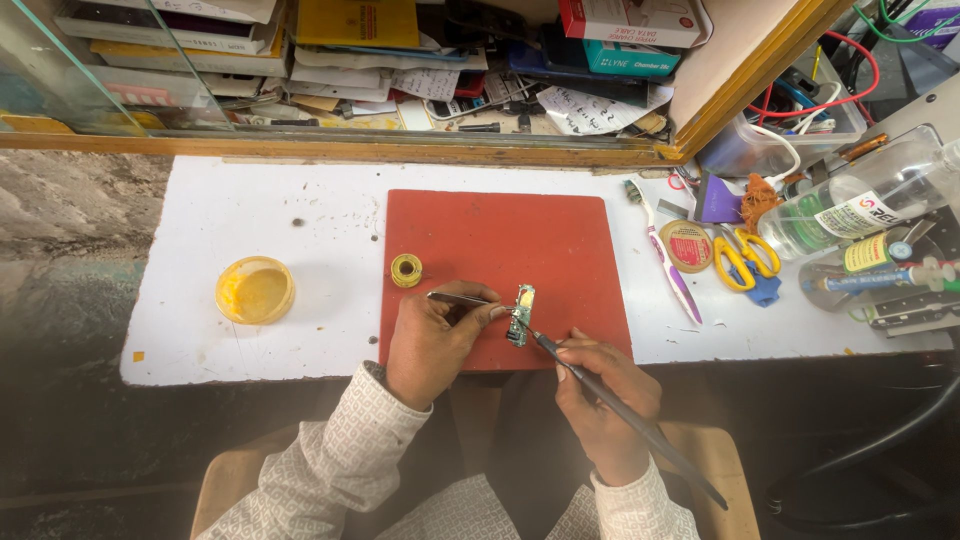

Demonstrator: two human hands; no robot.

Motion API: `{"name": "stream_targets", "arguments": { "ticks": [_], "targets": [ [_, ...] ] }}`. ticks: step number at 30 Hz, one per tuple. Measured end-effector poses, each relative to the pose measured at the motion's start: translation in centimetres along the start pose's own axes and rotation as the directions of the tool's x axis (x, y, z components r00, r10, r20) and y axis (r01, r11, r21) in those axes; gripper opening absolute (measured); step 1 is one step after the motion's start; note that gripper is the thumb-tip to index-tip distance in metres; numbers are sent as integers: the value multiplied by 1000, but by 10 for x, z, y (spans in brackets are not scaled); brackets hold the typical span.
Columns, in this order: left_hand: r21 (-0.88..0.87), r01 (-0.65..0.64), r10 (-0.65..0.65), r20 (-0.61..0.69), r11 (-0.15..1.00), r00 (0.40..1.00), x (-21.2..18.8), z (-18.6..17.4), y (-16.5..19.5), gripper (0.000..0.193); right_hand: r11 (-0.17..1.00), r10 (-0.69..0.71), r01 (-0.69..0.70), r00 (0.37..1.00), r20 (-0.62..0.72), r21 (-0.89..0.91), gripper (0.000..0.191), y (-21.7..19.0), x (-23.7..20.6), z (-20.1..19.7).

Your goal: The person repairs a small circuit board at a workbench. They hold the board with tweezers, apply flux from a small container with a brush, and use a soldering iron to work on the board's components, repositioning the board between passes.

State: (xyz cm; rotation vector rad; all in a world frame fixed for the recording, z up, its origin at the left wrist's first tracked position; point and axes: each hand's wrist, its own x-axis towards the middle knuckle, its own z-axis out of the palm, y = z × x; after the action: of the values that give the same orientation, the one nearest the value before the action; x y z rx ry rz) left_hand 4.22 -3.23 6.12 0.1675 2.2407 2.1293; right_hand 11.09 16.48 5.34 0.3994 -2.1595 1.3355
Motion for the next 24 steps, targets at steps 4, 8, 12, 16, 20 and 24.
{"name": "stream_targets", "arguments": {
  "ticks": [4,8,12,16,20,24],
  "targets": [
    [-17,-16,16,7,1000,1000,0,0,0,11,1000,6,-6,1000,4,8,19,0,0,0],
    [-2,-15,15,7,1000,1000,0,-1,1,11,1000,6,-6,1000,0,0,19,0,0,1],
    [12,3,-3,2,1000,1000,0,0,3,11,1000,15,-15,1000,-6,14,19,0,-1,1],
    [28,7,-7,-3,1000,1000,0,-1,4,11,999,22,-22,1000,-16,24,19,-3,-1,1],
    [-4,-5,5,1,1000,1000,0,0,2,11,1000,-11,11,1000,1,-6,18,-5,2,2],
    [-5,14,-14,-5,1000,1000,-1,0,2,11,1000,-13,13,1000,4,-13,17,-6,3,3]
  ]
}}
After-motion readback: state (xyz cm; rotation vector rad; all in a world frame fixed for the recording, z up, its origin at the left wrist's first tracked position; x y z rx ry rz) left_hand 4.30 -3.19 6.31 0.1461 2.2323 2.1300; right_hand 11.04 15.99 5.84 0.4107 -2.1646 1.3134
